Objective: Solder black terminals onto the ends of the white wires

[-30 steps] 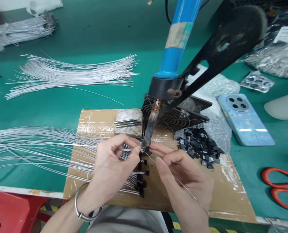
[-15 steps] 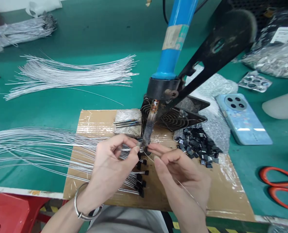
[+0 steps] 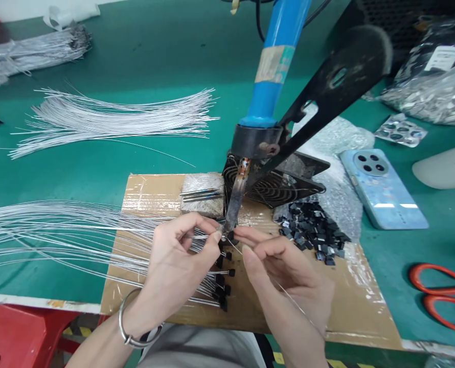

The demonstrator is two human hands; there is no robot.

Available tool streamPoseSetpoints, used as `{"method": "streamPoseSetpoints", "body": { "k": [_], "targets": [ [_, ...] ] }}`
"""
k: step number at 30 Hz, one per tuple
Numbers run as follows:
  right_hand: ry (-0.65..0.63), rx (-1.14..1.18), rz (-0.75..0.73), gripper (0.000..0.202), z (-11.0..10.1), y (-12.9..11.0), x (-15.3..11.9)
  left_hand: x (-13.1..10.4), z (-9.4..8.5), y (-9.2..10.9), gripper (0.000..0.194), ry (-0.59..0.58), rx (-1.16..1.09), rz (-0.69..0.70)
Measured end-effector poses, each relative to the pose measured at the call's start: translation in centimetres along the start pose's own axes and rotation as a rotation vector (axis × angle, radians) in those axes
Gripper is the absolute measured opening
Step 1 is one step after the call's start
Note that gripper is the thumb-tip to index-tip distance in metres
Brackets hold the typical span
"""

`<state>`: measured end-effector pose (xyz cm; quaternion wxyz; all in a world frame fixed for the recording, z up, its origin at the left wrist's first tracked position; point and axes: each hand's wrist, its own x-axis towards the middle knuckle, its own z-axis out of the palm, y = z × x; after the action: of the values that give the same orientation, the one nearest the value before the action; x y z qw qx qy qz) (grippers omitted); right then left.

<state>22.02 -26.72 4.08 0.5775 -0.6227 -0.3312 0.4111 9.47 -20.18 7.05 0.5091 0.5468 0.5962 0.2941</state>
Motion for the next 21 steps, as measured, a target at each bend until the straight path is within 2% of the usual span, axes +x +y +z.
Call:
{"method": "streamPoseSetpoints", "body": {
  "k": [21],
  "targets": [
    [0.007,-0.065,-0.035,0.019,0.09,-0.03,-0.04,0.15,0.18,-0.03,0.011,0.011,0.032,0.005]
  ]
}}
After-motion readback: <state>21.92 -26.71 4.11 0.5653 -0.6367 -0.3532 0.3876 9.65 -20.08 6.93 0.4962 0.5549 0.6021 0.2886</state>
